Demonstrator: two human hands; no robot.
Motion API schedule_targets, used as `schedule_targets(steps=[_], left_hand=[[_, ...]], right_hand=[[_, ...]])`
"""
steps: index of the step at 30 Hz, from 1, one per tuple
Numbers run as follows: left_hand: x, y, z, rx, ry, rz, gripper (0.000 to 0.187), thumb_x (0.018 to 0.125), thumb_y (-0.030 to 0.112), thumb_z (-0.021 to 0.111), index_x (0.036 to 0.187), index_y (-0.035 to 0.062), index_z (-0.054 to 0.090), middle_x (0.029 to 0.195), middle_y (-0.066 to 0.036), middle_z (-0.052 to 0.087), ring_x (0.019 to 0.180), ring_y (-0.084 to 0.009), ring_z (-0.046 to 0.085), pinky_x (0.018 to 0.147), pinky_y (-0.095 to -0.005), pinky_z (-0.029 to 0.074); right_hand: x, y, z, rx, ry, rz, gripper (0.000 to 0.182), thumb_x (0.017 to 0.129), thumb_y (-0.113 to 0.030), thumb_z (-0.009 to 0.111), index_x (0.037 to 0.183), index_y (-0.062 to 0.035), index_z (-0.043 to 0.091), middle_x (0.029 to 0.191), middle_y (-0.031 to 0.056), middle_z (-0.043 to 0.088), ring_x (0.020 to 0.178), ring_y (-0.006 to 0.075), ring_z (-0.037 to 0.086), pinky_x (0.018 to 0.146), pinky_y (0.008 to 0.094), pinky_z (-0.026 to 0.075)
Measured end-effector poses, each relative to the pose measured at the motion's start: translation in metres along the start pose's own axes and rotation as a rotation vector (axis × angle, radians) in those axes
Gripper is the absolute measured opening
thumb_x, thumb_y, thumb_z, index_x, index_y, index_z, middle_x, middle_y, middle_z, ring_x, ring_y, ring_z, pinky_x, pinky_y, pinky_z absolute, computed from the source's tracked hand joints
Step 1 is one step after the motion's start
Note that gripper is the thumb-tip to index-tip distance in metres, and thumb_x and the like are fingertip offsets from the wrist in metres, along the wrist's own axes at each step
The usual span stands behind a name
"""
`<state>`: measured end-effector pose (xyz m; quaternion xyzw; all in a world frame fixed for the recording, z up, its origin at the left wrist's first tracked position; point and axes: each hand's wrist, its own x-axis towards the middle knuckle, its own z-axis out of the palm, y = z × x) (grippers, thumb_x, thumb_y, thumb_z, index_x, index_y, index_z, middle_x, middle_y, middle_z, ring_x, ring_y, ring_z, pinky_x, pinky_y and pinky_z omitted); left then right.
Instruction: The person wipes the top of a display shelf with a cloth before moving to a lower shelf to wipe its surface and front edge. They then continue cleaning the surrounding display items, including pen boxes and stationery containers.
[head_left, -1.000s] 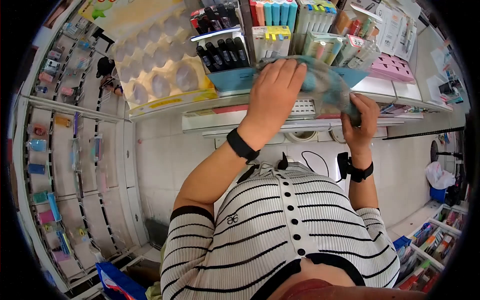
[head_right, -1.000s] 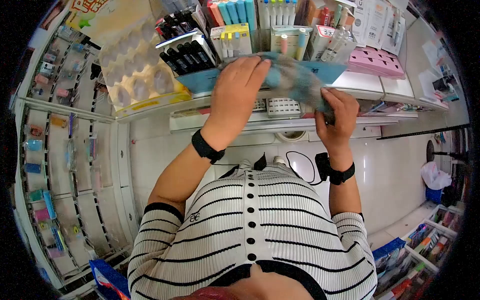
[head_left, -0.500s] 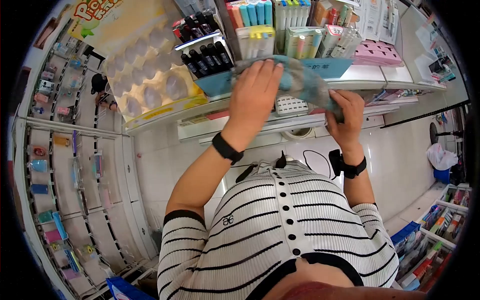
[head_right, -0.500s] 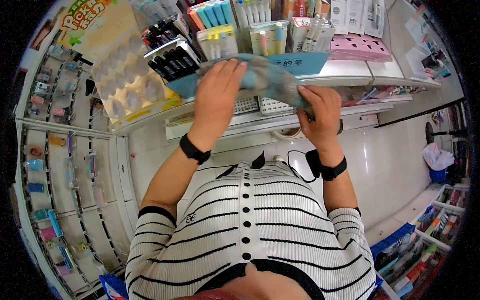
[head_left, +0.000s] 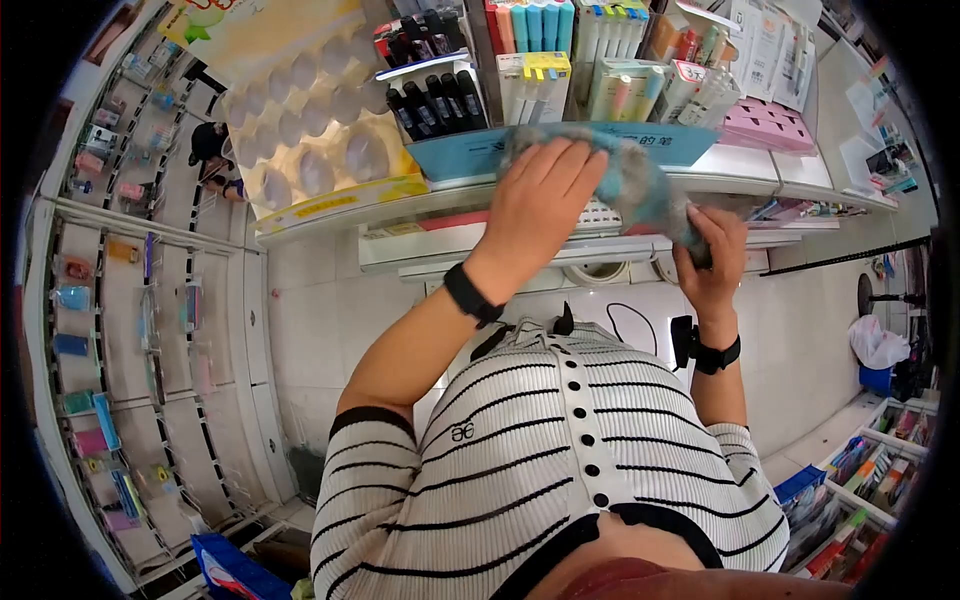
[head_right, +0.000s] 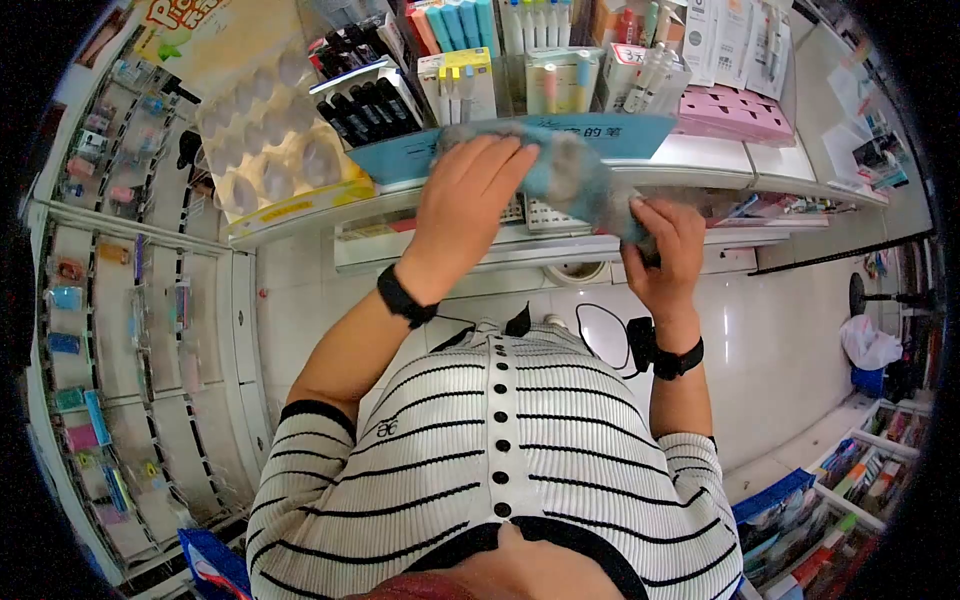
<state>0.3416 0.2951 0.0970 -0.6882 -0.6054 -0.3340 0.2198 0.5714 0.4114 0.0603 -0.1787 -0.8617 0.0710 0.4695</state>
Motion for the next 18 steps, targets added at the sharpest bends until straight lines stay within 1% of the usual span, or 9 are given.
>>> schedule_targets(steps=[2,4,6,7,9,10,12,16,18], left_hand=[[-0.016,0.0,-0.016,-0.001,0.005,-0.005,0.039,0.078,0.003,0.059,0.116,0.0053,0.065,0.113,-0.011,0.064,0.106,-0.03,0.06,0.091,-0.041,0.049],[-0.029,-0.007,-0.03,-0.001,0.005,-0.009,0.039,0.078,0.001,0.059,0.115,0.005,0.066,0.111,-0.011,0.065,0.105,-0.03,0.061,0.09,-0.041,0.049],[-0.039,-0.017,-0.042,0.134,-0.004,0.005,0.039,0.08,0.007,0.059,0.118,0.0044,0.063,0.114,-0.011,0.062,0.107,-0.0275,0.059,0.091,-0.0398,0.048],[-0.043,-0.021,-0.047,0.137,-0.006,0.001,0.039,0.08,0.007,0.059,0.118,0.0044,0.063,0.114,-0.011,0.062,0.107,-0.0275,0.059,0.091,-0.0398,0.048],[-0.045,-0.033,-0.054,0.237,0.058,-0.046,0.039,0.08,0.005,0.059,0.119,0.005,0.063,0.114,-0.011,0.062,0.108,-0.0276,0.059,0.092,-0.0402,0.048],[-0.047,-0.04,-0.058,0.241,0.059,-0.049,0.039,0.08,0.005,0.059,0.119,0.005,0.063,0.114,-0.011,0.062,0.108,-0.0276,0.059,0.092,-0.0402,0.048],[-0.05,-0.052,-0.062,0.349,0.103,-0.079,0.04,0.079,0.003,0.06,0.118,0.0052,0.064,0.115,-0.011,0.062,0.108,-0.0291,0.059,0.093,-0.0406,0.047],[-0.053,-0.066,-0.061,0.353,0.087,-0.128,0.039,0.078,0.002,0.06,0.117,0.0054,0.064,0.115,-0.011,0.062,0.108,-0.03,0.058,0.093,-0.041,0.047],[-0.052,-0.065,-0.057,0.301,0.098,-0.18,0.046,0.075,-0.008,0.061,0.118,0.0071,0.065,0.117,-0.01,0.063,0.11,-0.0311,0.058,0.096,-0.0416,0.046]], right_hand=[[0.004,-0.004,0.002,0.062,-0.025,-0.074,0.054,0.061,0.002,0.072,0.114,-0.0077,0.065,0.109,0.0106,0.064,0.096,0.0299,0.058,0.087,0.0404,0.043],[0.013,-0.013,0.005,0.079,-0.063,-0.1,0.056,0.06,0.002,0.073,0.114,-0.0082,0.065,0.109,0.0097,0.064,0.096,0.0297,0.059,0.087,0.0409,0.043],[0.021,-0.02,0.016,0.089,-0.105,-0.15,0.06,0.057,0.0,0.075,0.115,-0.0102,0.066,0.111,0.0069,0.064,0.097,0.029,0.059,0.09,0.0429,0.042],[0.026,-0.024,0.022,0.094,-0.108,-0.15,0.06,0.057,0.0,0.075,0.115,-0.0102,0.066,0.111,0.0069,0.064,0.097,0.029,0.059,0.09,0.0429,0.042],[0.04,-0.032,0.033,0.094,-0.122,-0.202,0.062,0.057,-0.001,0.076,0.117,-0.012,0.066,0.113,0.0058,0.064,0.1,0.0278,0.059,0.092,0.0435,0.042],[0.046,-0.036,0.038,0.096,-0.124,-0.22,0.062,0.058,-0.001,0.075,0.118,-0.0137,0.065,0.113,0.0045,0.064,0.101,0.0265,0.059,0.093,0.0425,0.042],[0.06,-0.045,0.05,0.089,-0.112,-0.24,0.062,0.059,-0.001,0.075,0.118,-0.0141,0.065,0.113,0.0039,0.064,0.101,0.0259,0.059,0.093,0.042,0.042],[0.07,-0.051,0.071,0.047,-0.092,-0.284,0.059,0.061,0.0,0.073,0.118,-0.0147,0.065,0.113,0.0026,0.064,0.102,0.0245,0.058,0.094,0.0414,0.041],[0.069,-0.046,0.073,0.041,-0.094,-0.264,0.059,0.061,0.0,0.073,0.118,-0.0149,0.065,0.113,0.0023,0.063,0.102,0.0243,0.058,0.095,0.0415,0.041]])
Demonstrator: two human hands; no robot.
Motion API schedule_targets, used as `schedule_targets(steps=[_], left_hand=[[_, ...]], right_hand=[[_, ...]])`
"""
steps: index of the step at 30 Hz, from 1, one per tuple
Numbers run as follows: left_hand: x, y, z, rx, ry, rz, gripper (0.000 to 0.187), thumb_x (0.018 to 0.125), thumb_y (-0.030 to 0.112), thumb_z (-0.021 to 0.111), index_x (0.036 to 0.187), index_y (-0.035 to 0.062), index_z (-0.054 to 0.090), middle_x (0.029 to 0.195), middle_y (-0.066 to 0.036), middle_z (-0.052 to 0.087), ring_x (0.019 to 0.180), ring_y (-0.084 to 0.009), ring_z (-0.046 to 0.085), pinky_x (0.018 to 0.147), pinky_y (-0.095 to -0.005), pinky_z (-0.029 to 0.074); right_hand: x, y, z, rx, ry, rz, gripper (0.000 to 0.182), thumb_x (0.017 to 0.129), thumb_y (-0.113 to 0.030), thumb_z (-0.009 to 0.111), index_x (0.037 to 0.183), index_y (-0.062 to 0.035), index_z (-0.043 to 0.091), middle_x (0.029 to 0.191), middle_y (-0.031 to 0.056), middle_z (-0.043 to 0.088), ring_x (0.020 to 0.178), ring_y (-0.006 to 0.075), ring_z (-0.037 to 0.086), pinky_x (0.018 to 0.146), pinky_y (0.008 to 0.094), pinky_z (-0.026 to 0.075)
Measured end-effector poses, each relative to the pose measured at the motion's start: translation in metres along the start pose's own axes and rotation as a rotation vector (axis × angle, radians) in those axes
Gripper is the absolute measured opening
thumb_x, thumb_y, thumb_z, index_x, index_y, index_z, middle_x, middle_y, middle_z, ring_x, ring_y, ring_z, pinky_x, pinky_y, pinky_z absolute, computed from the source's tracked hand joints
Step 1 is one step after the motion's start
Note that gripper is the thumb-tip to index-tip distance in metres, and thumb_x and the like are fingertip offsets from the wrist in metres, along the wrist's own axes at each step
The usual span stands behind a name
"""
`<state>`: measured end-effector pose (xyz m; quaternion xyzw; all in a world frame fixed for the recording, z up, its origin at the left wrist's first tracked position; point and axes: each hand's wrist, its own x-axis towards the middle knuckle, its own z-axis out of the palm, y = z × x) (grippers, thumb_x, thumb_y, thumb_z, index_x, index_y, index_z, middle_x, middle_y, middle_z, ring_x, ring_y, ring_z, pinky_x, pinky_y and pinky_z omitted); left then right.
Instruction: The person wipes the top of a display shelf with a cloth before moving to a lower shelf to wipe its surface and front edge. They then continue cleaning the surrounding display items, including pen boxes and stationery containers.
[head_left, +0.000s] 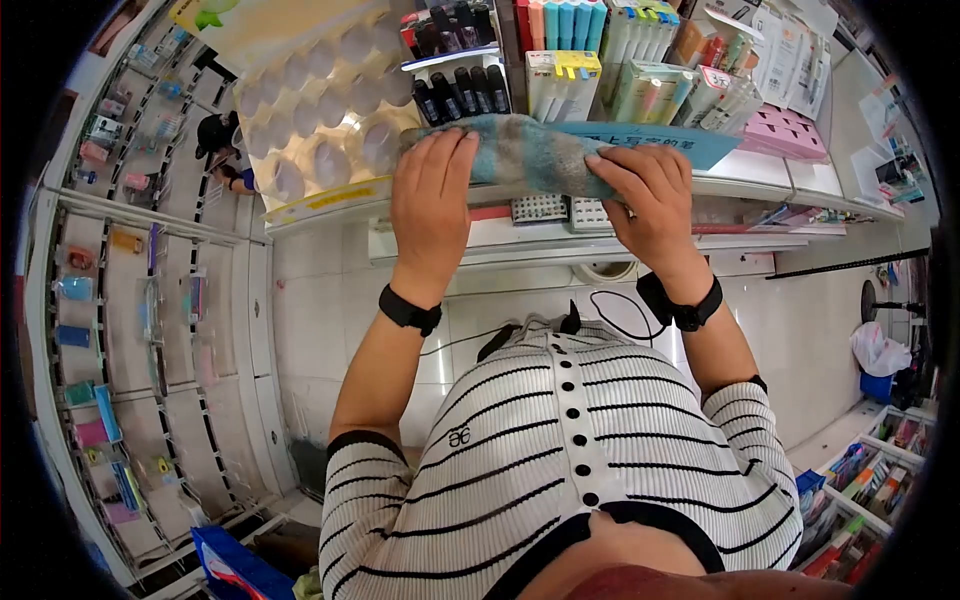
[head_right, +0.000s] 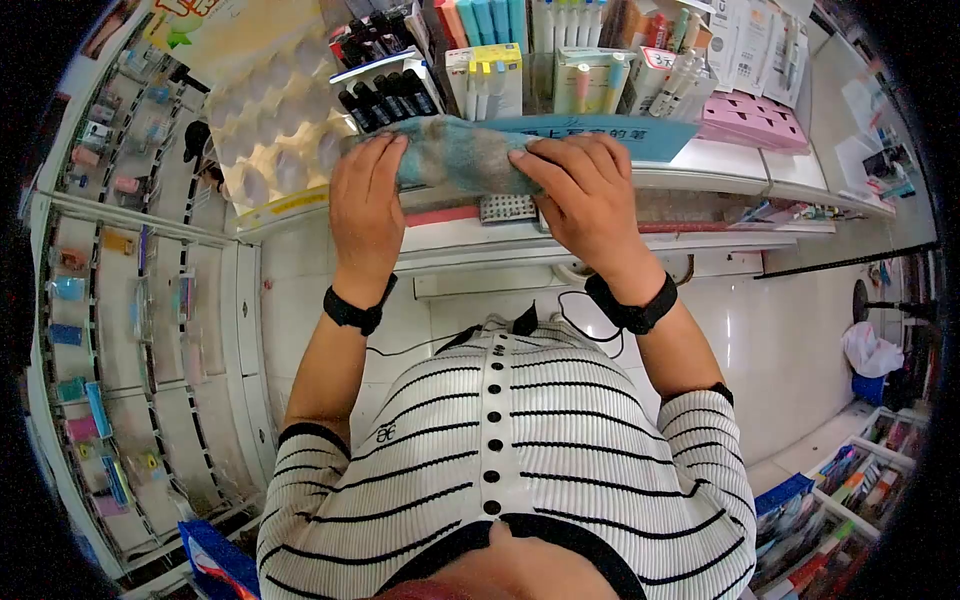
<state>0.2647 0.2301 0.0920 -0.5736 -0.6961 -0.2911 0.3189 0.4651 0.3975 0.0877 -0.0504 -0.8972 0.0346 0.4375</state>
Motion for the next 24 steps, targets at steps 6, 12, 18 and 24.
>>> schedule_targets(steps=[6,12,18,24], left_hand=[[0.004,0.013,0.012,-0.016,0.003,0.003,0.045,0.075,-0.007,0.061,0.118,0.007,0.065,0.116,-0.011,0.063,0.11,-0.0313,0.058,0.096,-0.0428,0.046],[0.004,0.022,0.02,0.003,0.001,0.032,0.047,0.074,-0.006,0.062,0.119,0.0077,0.065,0.117,-0.01,0.062,0.11,-0.0309,0.057,0.097,-0.0438,0.045],[0.008,0.032,0.03,0.01,0.036,0.076,0.042,0.073,-0.001,0.06,0.115,0.0043,0.064,0.114,-0.01,0.06,0.107,-0.0298,0.056,0.091,-0.0435,0.047],[0.017,0.048,0.044,-0.081,0.042,0.118,0.045,0.073,-0.003,0.062,0.118,0.0045,0.065,0.114,-0.011,0.062,0.107,-0.0308,0.058,0.092,-0.0436,0.047]], right_hand=[[-0.017,0.007,-0.011,-0.006,-0.046,0.084,0.059,0.063,0.001,0.073,0.119,-0.0151,0.064,0.114,0.0015,0.063,0.103,0.0234,0.057,0.097,0.0408,0.039],[-0.028,0.013,-0.017,-0.011,-0.032,0.1,0.059,0.063,0.0,0.073,0.12,-0.0148,0.064,0.114,0.0012,0.064,0.102,0.023,0.058,0.096,0.04,0.039],[-0.033,0.022,-0.025,-0.024,-0.005,0.114,0.059,0.062,0.001,0.073,0.119,-0.015,0.064,0.113,0.0007,0.064,0.101,0.0233,0.058,0.095,0.0395,0.039],[-0.042,0.031,-0.041,-0.067,0.021,0.149,0.061,0.06,0.003,0.074,0.118,-0.0145,0.065,0.113,0.0012,0.065,0.101,0.0236,0.058,0.094,0.0387,0.039]])
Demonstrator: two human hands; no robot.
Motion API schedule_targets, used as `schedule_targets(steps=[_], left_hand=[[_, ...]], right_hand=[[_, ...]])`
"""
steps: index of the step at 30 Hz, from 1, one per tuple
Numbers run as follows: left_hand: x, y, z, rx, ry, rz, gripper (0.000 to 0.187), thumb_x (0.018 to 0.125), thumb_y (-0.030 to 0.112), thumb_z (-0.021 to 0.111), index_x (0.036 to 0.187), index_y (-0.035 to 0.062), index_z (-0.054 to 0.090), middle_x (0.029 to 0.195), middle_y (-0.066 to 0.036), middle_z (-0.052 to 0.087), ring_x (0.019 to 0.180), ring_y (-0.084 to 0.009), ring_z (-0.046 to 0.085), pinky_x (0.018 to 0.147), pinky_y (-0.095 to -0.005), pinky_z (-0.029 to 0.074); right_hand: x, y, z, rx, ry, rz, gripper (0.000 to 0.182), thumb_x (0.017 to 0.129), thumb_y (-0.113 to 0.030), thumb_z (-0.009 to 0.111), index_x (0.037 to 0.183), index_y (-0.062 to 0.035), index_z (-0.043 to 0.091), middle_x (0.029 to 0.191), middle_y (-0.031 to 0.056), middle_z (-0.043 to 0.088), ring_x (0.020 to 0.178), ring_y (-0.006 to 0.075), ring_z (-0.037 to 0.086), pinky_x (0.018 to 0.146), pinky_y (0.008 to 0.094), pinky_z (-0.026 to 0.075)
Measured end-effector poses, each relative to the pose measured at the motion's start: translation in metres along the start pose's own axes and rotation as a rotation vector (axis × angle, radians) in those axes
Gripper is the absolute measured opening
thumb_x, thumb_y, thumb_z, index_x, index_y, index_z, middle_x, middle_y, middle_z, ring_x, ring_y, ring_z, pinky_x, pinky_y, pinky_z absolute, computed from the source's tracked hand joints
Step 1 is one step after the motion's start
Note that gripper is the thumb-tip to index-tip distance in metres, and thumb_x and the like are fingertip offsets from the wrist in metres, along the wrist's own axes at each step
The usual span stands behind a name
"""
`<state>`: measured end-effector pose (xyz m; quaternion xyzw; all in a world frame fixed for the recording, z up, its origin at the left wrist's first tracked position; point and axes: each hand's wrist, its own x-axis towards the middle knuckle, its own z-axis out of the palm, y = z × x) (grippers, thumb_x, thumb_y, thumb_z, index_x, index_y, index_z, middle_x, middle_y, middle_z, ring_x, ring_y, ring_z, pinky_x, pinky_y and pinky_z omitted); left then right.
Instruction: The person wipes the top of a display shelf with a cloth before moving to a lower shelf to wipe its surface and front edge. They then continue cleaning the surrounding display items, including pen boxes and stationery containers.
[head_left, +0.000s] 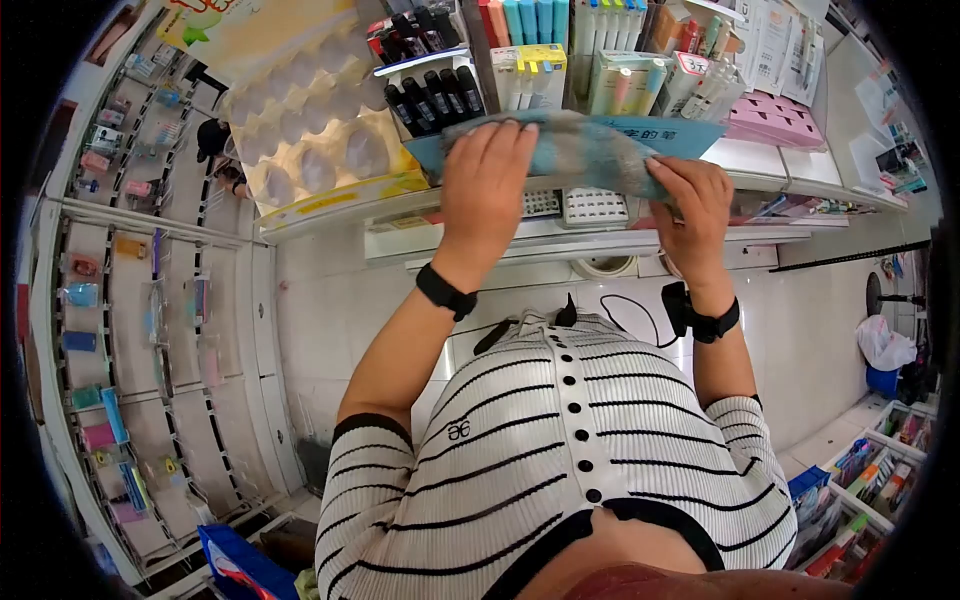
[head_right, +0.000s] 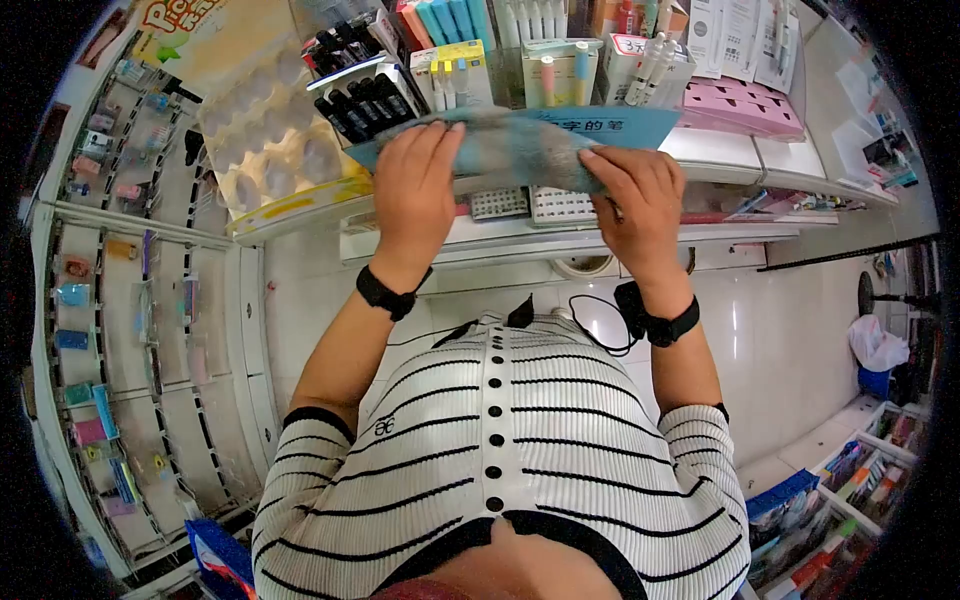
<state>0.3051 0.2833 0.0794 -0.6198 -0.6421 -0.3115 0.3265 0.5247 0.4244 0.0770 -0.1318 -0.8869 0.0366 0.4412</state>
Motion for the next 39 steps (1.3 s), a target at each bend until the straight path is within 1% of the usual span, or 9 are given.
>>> schedule_targets(steps=[5,10,12,16,18,28,30,33,39], left_hand=[[0.014,0.02,0.017,-0.075,0.006,0.033,0.042,0.075,-0.001,0.06,0.117,0.0034,0.065,0.114,-0.012,0.062,0.106,-0.0312,0.058,0.091,-0.0442,0.047],[0.025,0.038,0.03,-0.129,0.003,0.056,0.041,0.076,-0.001,0.059,0.116,0.0033,0.065,0.114,-0.012,0.061,0.107,-0.0308,0.057,0.092,-0.0443,0.047],[0.028,0.042,0.036,-0.091,-0.032,0.09,0.039,0.08,0.008,0.059,0.118,0.0039,0.063,0.119,-0.01,0.059,0.114,-0.0268,0.055,0.1,-0.0418,0.044],[0.033,0.053,0.042,-0.111,-0.044,0.094,0.038,0.08,0.008,0.059,0.118,0.0044,0.063,0.119,-0.009,0.059,0.115,-0.0266,0.054,0.101,-0.0414,0.044],[0.036,0.058,0.044,-0.171,-0.015,0.063,0.042,0.076,-0.002,0.059,0.117,0.0045,0.064,0.117,-0.011,0.061,0.109,-0.0308,0.057,0.094,-0.0444,0.046],[0.051,0.073,0.06,-0.231,-0.005,0.118,0.043,0.074,-0.003,0.059,0.117,0.0039,0.064,0.117,-0.012,0.061,0.109,-0.0317,0.057,0.094,-0.0444,0.046],[0.054,0.076,0.063,-0.197,-0.028,0.158,0.037,0.078,0.007,0.06,0.115,0.0036,0.063,0.117,-0.011,0.059,0.112,-0.0279,0.056,0.098,-0.0422,0.046],[0.06,0.085,0.067,-0.274,-0.011,0.141,0.043,0.073,-0.002,0.059,0.115,0.003,0.064,0.117,-0.012,0.06,0.109,-0.032,0.057,0.094,-0.0446,0.046],[0.066,0.095,0.077,-0.299,-0.025,0.167,0.041,0.075,0.001,0.059,0.116,0.0039,0.064,0.118,-0.012,0.059,0.11,-0.0318,0.056,0.096,-0.0445,0.046]], right_hand=[[-0.017,0.017,-0.018,-0.073,0.016,0.056,0.063,0.059,0.004,0.074,0.119,-0.0143,0.065,0.112,0.0023,0.065,0.102,0.0247,0.058,0.095,0.0389,0.038],[-0.032,0.028,-0.032,-0.113,0.035,0.088,0.058,0.064,0.002,0.072,0.119,-0.0135,0.065,0.111,0.0038,0.065,0.103,0.0259,0.058,0.096,0.0397,0.038],[-0.037,0.03,-0.038,-0.151,0.032,0.106,0.055,0.067,0.002,0.07,0.119,-0.0128,0.065,0.111,0.0046,0.065,0.103,0.0262,0.058,0.096,0.04,0.038],[-0.045,0.035,-0.044,-0.141,0.052,0.125,0.054,0.068,0.002,0.071,0.119,-0.0125,0.065,0.11,0.0049,0.064,0.102,0.0262,0.058,0.096,0.0398,0.038],[-0.047,0.035,-0.046,-0.128,0.068,0.13,0.054,0.068,0.002,0.071,0.119,-0.0126,0.065,0.11,0.0049,0.064,0.101,0.0262,0.058,0.095,0.0397,0.039],[-0.062,0.046,-0.06,-0.175,0.058,0.189,0.058,0.065,0.001,0.074,0.121,-0.0133,0.064,0.112,0.0043,0.064,0.104,0.0255,0.057,0.095,0.0395,0.039],[-0.068,0.05,-0.062,-0.165,0.068,0.2,0.058,0.065,0.001,0.074,0.121,-0.0131,0.064,0.114,0.0051,0.064,0.105,0.0261,0.057,0.096,0.0397,0.039],[-0.076,0.055,-0.064,-0.155,0.065,0.233,0.059,0.066,0.002,0.074,0.122,-0.0128,0.063,0.115,0.0056,0.064,0.106,0.0267,0.057,0.096,0.0398,0.039],[-0.082,0.057,-0.071,-0.147,0.078,0.255,0.058,0.069,0.003,0.074,0.124,-0.0126,0.062,0.115,0.0058,0.064,0.107,0.0264,0.057,0.098,0.0401,0.038]])
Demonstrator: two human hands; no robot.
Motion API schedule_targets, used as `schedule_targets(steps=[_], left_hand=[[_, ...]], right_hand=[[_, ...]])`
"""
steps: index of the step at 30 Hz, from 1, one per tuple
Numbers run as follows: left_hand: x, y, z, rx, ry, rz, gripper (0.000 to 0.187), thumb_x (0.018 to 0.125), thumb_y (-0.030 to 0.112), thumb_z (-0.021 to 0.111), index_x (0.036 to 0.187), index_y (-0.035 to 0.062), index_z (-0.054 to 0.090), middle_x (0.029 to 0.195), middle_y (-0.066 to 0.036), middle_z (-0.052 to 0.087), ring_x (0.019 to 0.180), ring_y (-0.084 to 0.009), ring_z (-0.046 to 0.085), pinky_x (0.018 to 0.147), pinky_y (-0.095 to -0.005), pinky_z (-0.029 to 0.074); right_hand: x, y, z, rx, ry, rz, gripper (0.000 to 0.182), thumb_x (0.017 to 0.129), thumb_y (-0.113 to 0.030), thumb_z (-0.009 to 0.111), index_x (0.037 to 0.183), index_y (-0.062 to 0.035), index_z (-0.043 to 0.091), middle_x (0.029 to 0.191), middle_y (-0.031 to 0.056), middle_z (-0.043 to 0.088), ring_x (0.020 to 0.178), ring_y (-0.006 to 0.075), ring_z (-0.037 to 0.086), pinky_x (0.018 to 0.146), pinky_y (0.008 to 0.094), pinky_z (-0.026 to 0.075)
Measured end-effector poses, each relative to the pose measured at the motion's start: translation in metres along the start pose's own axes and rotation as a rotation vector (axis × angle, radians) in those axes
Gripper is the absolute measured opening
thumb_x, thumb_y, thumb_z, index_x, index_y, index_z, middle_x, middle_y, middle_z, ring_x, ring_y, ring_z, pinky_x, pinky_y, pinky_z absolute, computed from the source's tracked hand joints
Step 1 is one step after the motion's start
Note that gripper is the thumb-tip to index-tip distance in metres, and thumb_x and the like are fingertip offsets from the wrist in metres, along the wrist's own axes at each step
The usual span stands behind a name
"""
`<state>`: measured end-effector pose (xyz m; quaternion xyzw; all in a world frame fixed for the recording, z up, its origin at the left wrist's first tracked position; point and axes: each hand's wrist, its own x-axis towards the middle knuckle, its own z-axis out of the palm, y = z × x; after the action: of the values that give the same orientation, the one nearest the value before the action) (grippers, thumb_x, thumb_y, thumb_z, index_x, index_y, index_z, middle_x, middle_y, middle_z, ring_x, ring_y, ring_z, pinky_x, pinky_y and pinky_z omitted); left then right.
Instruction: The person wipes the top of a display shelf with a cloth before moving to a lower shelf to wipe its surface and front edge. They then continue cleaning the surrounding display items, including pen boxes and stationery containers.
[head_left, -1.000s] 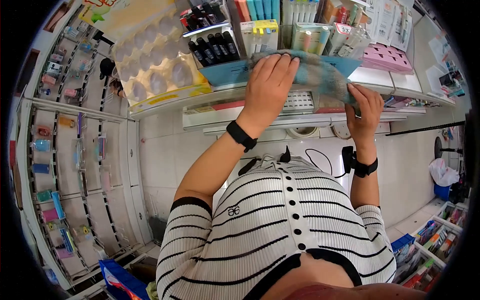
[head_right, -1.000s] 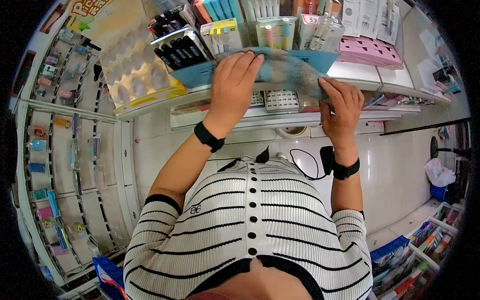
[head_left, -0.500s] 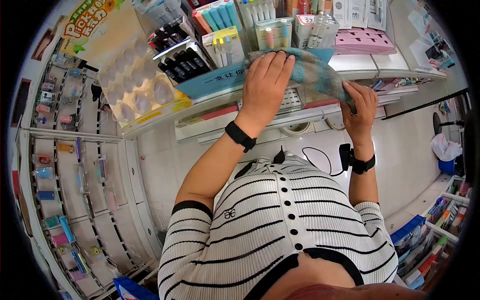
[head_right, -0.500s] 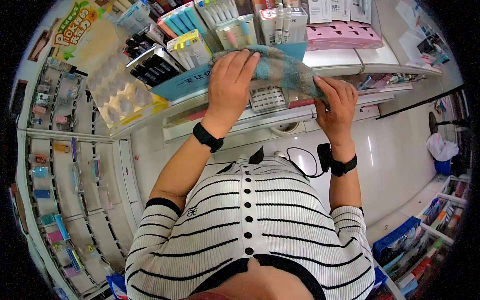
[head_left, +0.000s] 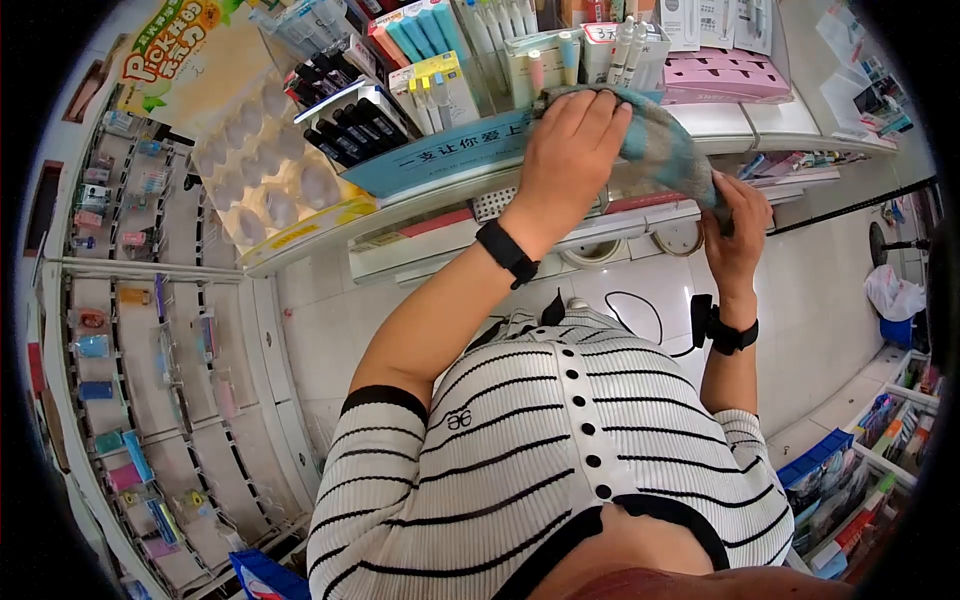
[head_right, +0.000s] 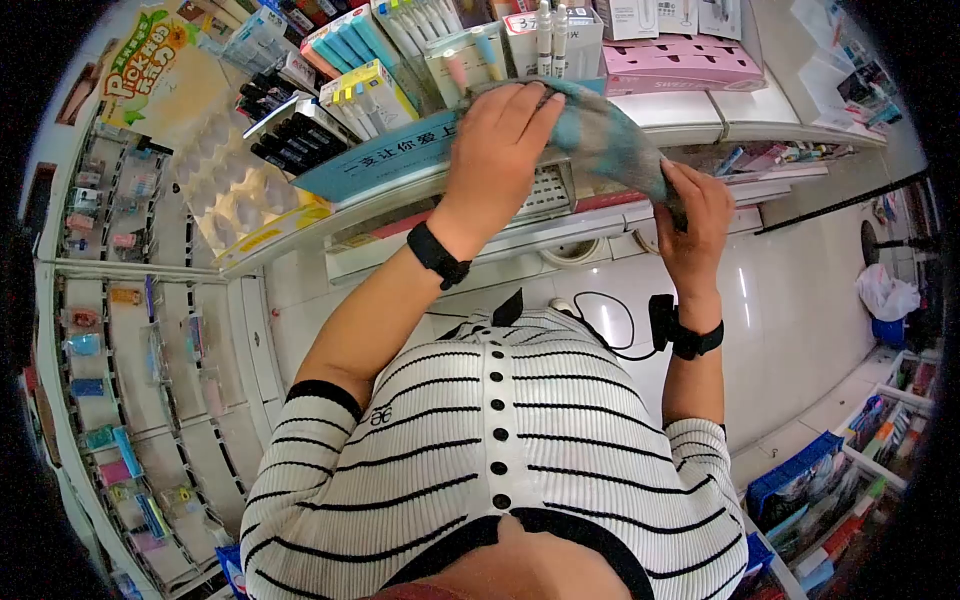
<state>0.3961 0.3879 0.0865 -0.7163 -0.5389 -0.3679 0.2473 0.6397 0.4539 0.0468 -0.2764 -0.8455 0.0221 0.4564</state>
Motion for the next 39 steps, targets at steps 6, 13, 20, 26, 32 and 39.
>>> schedule_targets(steps=[6,13,20,26,32,39], left_hand=[[0.005,0.005,0.006,-0.002,0.002,0.034,0.04,0.075,0.001,0.059,0.115,0.004,0.064,0.116,-0.011,0.06,0.109,-0.0311,0.057,0.095,-0.044,0.047],[0.002,0.019,0.024,-0.145,-0.079,0.083,0.037,0.078,0.005,0.058,0.115,0.0033,0.064,0.112,-0.01,0.062,0.106,-0.0294,0.058,0.093,-0.0415,0.048],[0.04,0.021,0.033,-0.061,0.036,0.145,0.035,0.078,0.008,0.06,0.112,0.0045,0.063,0.112,-0.009,0.061,0.106,-0.0275,0.058,0.091,-0.0407,0.048],[0.037,0.02,0.036,0.057,-0.023,0.096,0.035,0.077,0.008,0.06,0.112,0.0052,0.062,0.113,-0.01,0.06,0.108,-0.0271,0.057,0.091,-0.0394,0.048],[0.023,0.016,0.028,0.032,-0.026,0.064,0.036,0.077,0.007,0.06,0.113,0.0065,0.062,0.119,-0.009,0.059,0.111,-0.0267,0.057,0.091,-0.0391,0.048],[0.013,0.015,0.016,0.037,-0.031,-0.019,0.038,0.077,0.005,0.059,0.115,0.0087,0.063,0.123,-0.007,0.059,0.112,-0.0269,0.057,0.09,-0.04,0.048]], right_hand=[[-0.007,0.007,-0.005,-0.056,-0.005,0.022,0.058,0.07,0.005,0.073,0.124,-0.0114,0.062,0.116,0.0075,0.064,0.106,0.0272,0.058,0.097,0.0393,0.039],[-0.021,0.021,-0.024,-0.044,0.04,0.029,0.059,0.068,0.008,0.071,0.123,-0.0089,0.062,0.115,0.0097,0.065,0.104,0.0303,0.058,0.094,0.0398,0.041],[-0.012,0.031,-0.026,-0.077,0.116,0.068,0.058,0.068,0.008,0.071,0.123,-0.0083,0.062,0.116,0.0095,0.065,0.105,0.0294,0.059,0.093,0.0401,0.042],[-0.005,0.032,-0.016,-0.119,0.073,0.066,0.057,0.068,0.007,0.072,0.123,-0.0094,0.063,0.115,0.0089,0.065,0.106,0.0277,0.059,0.092,0.0398,0.042],[-0.01,0.028,-0.011,-0.053,0.008,0.075,0.059,0.068,0.006,0.073,0.123,-0.0106,0.062,0.117,0.0087,0.064,0.108,0.0279,0.058,0.095,0.0402,0.04],[-0.004,0.018,-0.011,-0.044,-0.004,0.059,0.057,0.07,0.003,0.073,0.124,-0.0124,0.062,0.116,0.0074,0.064,0.108,0.0273,0.058,0.096,0.0402,0.039]])
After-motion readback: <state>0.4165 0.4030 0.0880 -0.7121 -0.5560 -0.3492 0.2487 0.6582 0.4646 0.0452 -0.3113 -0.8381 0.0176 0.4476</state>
